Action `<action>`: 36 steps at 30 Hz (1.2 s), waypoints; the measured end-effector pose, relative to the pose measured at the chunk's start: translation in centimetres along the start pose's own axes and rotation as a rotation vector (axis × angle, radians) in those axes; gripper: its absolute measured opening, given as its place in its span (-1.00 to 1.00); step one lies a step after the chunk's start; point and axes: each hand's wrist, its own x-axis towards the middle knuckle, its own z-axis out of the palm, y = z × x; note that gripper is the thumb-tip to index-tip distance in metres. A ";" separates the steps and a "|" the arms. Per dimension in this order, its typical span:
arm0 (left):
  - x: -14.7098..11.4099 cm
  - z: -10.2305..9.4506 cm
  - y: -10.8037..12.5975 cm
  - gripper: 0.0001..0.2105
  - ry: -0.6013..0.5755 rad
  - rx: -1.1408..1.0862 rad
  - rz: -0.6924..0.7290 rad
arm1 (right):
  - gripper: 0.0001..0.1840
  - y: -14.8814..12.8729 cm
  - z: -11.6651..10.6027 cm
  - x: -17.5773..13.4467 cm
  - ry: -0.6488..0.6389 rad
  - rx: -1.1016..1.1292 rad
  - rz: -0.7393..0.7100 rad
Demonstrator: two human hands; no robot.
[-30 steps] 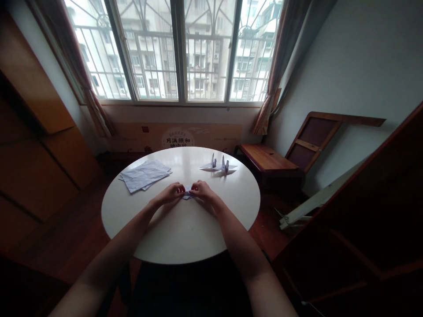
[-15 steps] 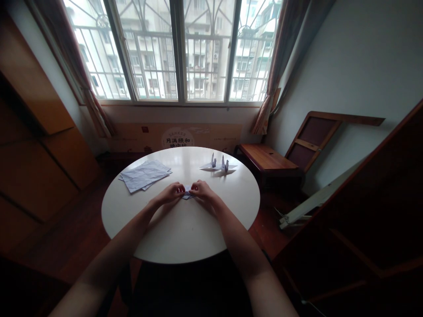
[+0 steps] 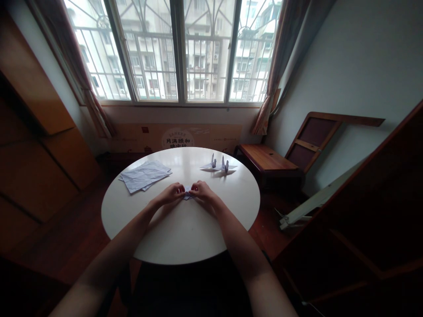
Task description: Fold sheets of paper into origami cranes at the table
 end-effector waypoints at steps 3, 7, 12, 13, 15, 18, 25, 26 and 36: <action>0.0 0.0 0.1 -0.79 -0.005 -0.001 -0.002 | -0.79 -0.1 0.0 0.0 -0.004 0.003 0.008; 0.0 -0.1 0.1 -0.77 -0.007 -0.006 0.006 | -0.80 -0.3 -0.1 -0.1 0.010 -0.004 0.007; -0.1 -0.1 0.1 -0.76 -0.010 -0.003 0.002 | -0.82 -0.3 -0.1 -0.1 0.006 0.005 0.004; -0.1 -0.1 0.1 -0.76 -0.009 -0.001 0.001 | -0.82 -0.2 0.0 0.0 0.006 0.007 0.002; 0.0 0.0 0.1 -0.76 -0.007 0.003 0.000 | -0.81 -0.1 0.0 0.0 0.004 0.010 -0.002; 0.0 0.1 0.0 -0.75 -0.006 0.011 -0.004 | -0.81 0.0 0.1 0.0 0.004 0.012 0.000; 0.2 0.2 -0.2 -0.76 -0.017 0.027 0.000 | -0.82 -0.1 0.1 0.0 0.013 0.001 0.008; 0.2 0.2 -0.2 -0.75 -0.019 0.026 -0.002 | -0.82 0.0 0.1 0.0 0.013 0.000 0.010; 0.0 0.1 0.0 -0.76 -0.013 0.023 0.002 | -0.81 0.2 0.2 0.1 0.007 0.007 -0.004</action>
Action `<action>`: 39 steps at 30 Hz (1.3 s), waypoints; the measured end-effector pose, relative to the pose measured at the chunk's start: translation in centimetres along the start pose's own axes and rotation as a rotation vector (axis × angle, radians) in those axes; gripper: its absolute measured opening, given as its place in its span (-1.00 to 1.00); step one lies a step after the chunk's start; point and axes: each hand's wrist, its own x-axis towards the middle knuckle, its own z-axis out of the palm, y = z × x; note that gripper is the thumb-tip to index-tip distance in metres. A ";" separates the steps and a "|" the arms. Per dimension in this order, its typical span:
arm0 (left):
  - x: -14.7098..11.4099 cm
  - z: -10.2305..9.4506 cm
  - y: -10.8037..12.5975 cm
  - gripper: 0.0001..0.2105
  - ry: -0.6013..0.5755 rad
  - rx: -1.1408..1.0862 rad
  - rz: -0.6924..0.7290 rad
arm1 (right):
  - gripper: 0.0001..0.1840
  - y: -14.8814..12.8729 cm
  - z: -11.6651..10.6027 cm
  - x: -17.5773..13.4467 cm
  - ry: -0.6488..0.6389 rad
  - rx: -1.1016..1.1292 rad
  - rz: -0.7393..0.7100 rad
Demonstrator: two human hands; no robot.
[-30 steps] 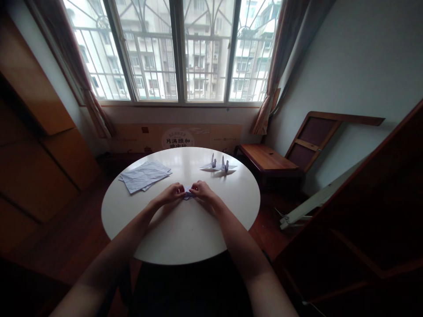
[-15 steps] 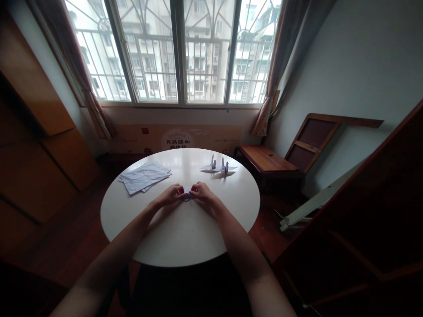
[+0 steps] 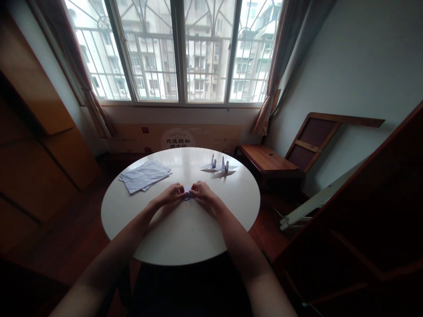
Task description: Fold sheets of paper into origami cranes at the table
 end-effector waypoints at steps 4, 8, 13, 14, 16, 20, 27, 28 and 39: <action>0.0 0.0 -0.1 -0.76 -0.005 0.002 -0.003 | -0.81 -0.3 -0.2 -0.1 -0.005 0.001 0.005; 0.0 0.0 -0.1 -0.75 -0.002 -0.003 0.000 | -0.81 -0.5 -0.3 -0.2 -0.008 -0.006 0.009; 0.0 0.0 -0.2 -0.74 -0.002 -0.004 -0.001 | -0.80 -0.4 -0.3 -0.2 -0.002 -0.004 0.002; 0.0 0.1 -0.2 -0.74 0.000 -0.004 0.000 | -0.80 -0.3 -0.2 -0.2 -0.003 -0.004 0.001; 0.1 0.1 -0.3 -0.75 0.002 -0.001 0.006 | -0.81 -0.2 -0.1 -0.1 -0.006 -0.003 -0.001; 0.1 0.2 -0.4 -0.76 0.003 0.003 0.018 | -0.80 0.1 0.1 0.1 0.000 0.002 -0.002; 0.0 0.0 -0.2 -0.75 0.002 -0.001 0.008 | -0.81 -0.2 -0.1 -0.1 -0.004 0.005 0.004; 0.0 0.0 -0.2 -0.75 0.000 -0.001 0.010 | -0.81 -0.3 -0.2 -0.1 -0.004 0.004 0.004; 0.1 0.1 -0.4 -0.74 0.005 -0.012 0.012 | -0.81 -0.6 -0.3 -0.2 -0.001 0.006 0.012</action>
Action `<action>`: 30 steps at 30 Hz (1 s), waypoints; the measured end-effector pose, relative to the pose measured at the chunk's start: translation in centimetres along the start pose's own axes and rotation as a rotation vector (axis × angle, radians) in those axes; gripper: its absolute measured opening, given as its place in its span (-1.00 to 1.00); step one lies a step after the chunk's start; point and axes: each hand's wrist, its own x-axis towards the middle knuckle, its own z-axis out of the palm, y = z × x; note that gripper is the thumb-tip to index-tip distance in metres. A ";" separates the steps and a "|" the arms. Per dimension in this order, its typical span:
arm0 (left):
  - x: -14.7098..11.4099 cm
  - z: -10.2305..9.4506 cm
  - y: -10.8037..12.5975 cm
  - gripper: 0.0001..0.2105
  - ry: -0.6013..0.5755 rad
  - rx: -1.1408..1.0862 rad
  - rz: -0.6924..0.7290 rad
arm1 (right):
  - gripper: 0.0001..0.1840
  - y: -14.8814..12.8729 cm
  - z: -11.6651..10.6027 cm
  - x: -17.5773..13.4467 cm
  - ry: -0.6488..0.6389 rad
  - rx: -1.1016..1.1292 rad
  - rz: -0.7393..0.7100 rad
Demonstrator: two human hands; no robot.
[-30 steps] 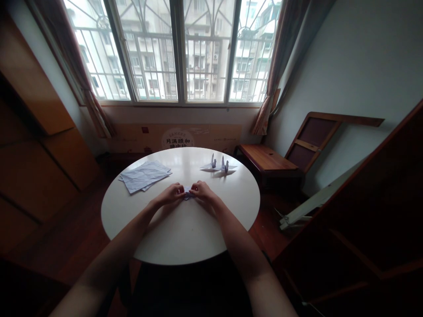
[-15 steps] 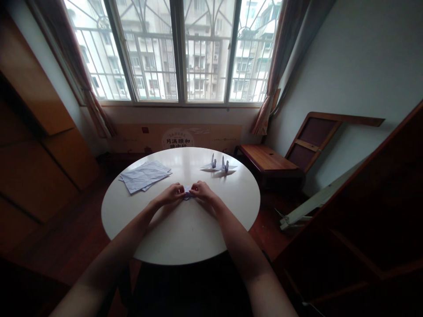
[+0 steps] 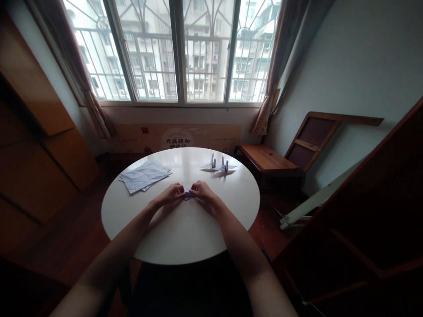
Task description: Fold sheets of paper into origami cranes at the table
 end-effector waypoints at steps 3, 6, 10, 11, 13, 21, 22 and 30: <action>0.0 -0.1 0.2 -0.74 -0.001 0.002 -0.001 | -0.80 0.2 0.1 0.1 0.004 -0.001 -0.002; 0.0 -0.1 0.2 -0.74 -0.001 0.008 -0.001 | -0.80 0.4 0.2 0.2 -0.001 -0.008 -0.003; 0.0 0.0 0.1 -0.75 -0.003 0.021 -0.006 | -0.81 0.5 0.2 0.3 0.000 -0.018 -0.004; 0.0 0.0 0.1 -0.75 -0.004 0.021 -0.004 | -0.81 0.5 0.2 0.3 0.000 -0.018 -0.006; 0.0 0.0 0.0 -0.75 -0.004 0.020 -0.001 | -0.81 0.4 0.2 0.2 0.001 -0.016 -0.011; -0.1 -0.1 0.3 -0.75 -0.010 0.020 -0.013 | -0.81 0.2 0.1 0.1 -0.007 -0.008 -0.005; -0.1 -0.1 0.3 -0.75 -0.011 0.019 -0.015 | -0.81 0.2 0.0 0.1 -0.008 -0.008 -0.005; -0.1 -0.1 0.3 -0.75 -0.007 0.001 -0.013 | -0.80 -0.1 -0.1 0.0 -0.012 -0.010 0.003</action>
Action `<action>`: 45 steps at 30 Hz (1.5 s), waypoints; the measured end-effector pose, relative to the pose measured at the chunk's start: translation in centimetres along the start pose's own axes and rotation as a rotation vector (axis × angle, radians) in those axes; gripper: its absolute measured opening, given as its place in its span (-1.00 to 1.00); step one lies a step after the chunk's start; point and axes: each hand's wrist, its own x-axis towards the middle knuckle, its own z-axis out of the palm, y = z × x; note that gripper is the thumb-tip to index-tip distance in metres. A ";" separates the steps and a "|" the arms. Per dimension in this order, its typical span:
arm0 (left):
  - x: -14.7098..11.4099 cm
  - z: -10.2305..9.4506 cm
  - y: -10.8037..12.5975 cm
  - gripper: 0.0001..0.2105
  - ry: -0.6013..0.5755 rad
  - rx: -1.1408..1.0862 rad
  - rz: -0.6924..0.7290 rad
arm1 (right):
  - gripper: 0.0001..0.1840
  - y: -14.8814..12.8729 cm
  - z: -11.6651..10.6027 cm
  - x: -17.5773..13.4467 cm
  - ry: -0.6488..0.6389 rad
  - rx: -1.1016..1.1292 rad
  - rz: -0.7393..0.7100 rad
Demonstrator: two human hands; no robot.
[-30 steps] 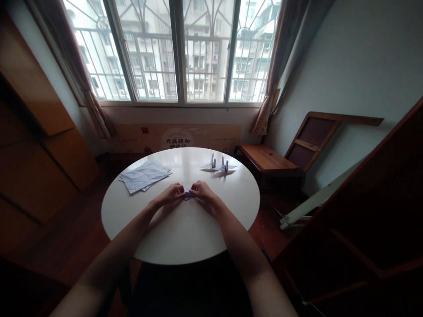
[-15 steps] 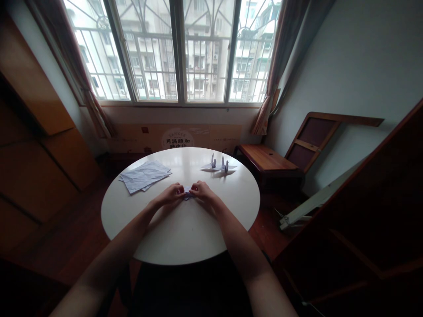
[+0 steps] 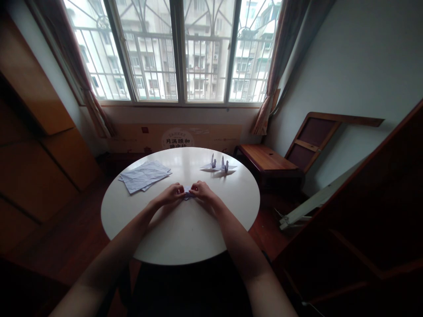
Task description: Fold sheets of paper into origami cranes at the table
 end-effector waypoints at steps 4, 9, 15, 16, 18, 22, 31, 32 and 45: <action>0.0 0.0 0.1 -0.75 -0.004 -0.004 -0.009 | -0.80 -0.1 -0.1 -0.1 -0.003 -0.011 -0.002; -0.1 -0.2 0.3 -0.84 0.012 -0.039 0.046 | -0.80 -0.1 0.0 -0.1 0.006 -0.006 -0.002; -0.4 -0.6 0.8 -0.91 -0.046 -0.169 0.138 | -0.79 0.0 0.1 -0.1 0.006 -0.003 0.004; -0.4 -0.7 0.8 -0.91 -0.060 -0.180 0.133 | -0.79 -0.1 0.1 -0.1 0.005 -0.004 0.006; -0.4 -0.8 0.8 -0.89 -0.083 -0.201 0.115 | -0.79 -0.1 0.0 -0.1 0.001 -0.007 0.008; -0.4 -1.1 0.7 -0.82 -0.117 -0.243 0.077 | -0.80 -0.1 0.0 0.0 -0.007 -0.011 0.004; -0.2 -1.3 0.2 -0.72 -0.107 -0.199 -0.003 | -0.79 0.1 0.2 0.0 -0.006 0.004 0.004; -0.2 -1.3 0.1 -0.72 -0.101 -0.200 -0.003 | -0.79 0.1 0.2 0.0 -0.002 0.008 0.006; 0.0 -0.9 -0.1 -0.69 -0.066 -0.223 -0.015 | -0.73 -0.7 -0.2 -0.5 -0.033 0.196 -0.148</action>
